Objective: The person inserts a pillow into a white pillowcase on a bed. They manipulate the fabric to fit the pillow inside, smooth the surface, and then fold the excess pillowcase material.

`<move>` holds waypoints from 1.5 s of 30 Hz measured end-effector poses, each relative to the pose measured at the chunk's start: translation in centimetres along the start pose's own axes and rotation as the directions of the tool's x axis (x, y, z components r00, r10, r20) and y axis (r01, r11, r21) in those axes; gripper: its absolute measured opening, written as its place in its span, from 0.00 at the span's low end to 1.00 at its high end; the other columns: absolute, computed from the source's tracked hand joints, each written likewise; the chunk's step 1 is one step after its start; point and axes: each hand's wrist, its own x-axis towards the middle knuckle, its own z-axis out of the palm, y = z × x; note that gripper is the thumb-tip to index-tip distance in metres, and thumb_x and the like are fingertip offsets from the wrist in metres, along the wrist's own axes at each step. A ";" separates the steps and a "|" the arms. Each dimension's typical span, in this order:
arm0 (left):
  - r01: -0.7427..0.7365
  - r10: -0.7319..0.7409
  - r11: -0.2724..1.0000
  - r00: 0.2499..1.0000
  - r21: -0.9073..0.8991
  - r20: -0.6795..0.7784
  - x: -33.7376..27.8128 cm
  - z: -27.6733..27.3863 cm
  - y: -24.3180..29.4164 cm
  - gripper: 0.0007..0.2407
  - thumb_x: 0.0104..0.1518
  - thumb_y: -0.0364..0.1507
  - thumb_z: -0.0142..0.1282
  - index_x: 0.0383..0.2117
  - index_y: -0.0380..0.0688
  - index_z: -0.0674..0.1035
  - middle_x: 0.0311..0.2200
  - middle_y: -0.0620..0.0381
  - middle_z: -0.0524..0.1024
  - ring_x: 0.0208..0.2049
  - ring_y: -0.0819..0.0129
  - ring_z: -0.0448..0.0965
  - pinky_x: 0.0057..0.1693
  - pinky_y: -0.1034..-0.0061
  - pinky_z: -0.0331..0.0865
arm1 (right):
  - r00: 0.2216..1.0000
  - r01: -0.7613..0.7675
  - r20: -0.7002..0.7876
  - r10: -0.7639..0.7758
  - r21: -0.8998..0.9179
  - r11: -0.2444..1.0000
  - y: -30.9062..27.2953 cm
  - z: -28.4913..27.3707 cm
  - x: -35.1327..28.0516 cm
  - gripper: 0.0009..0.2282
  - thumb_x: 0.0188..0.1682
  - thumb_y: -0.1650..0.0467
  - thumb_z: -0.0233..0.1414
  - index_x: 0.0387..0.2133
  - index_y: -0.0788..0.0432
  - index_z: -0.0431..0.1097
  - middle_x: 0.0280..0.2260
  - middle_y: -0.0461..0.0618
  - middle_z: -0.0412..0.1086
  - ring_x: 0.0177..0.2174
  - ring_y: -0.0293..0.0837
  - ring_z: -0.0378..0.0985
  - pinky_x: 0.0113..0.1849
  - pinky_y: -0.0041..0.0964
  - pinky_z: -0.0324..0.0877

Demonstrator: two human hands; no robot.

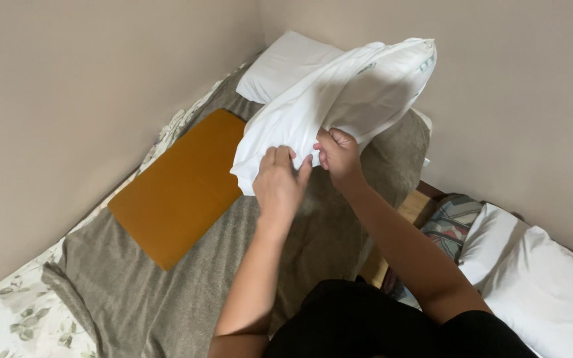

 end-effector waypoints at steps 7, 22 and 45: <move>-0.145 0.138 0.989 0.938 0.002 -0.318 1.6 4.3 -2.2 0.08 0.55 0.36 0.58 0.29 0.47 0.78 0.28 0.58 0.71 0.35 0.58 0.77 0.41 0.68 0.72 | 0.995 0.063 -0.091 -0.051 0.129 0.990 -0.5 1.4 0.0 0.13 0.51 0.69 0.56 0.21 0.67 0.69 0.13 0.54 0.60 0.08 0.37 0.55 0.13 0.30 0.53; 0.139 -0.134 0.669 0.989 -0.730 0.065 1.8 5.9 -1.7 0.06 0.66 0.27 0.51 0.34 0.43 0.81 0.23 0.62 0.72 0.30 0.70 0.70 0.42 0.71 0.69 | 0.991 -0.009 -0.133 0.033 0.173 0.985 -2.2 -0.2 0.5 0.13 0.49 0.70 0.58 0.19 0.67 0.68 0.10 0.51 0.54 0.09 0.36 0.55 0.13 0.29 0.54; 0.314 -0.424 0.307 0.890 -0.898 0.166 6.9 8.8 -1.8 0.11 0.71 0.31 0.42 0.31 0.47 0.76 0.16 0.66 0.67 0.13 0.82 0.62 0.21 0.89 0.58 | 0.985 -0.169 -0.010 0.172 -0.270 0.948 0.6 -13.2 0.4 0.18 0.54 0.61 0.59 0.19 0.60 0.71 0.14 0.51 0.65 0.15 0.45 0.74 0.18 0.38 0.68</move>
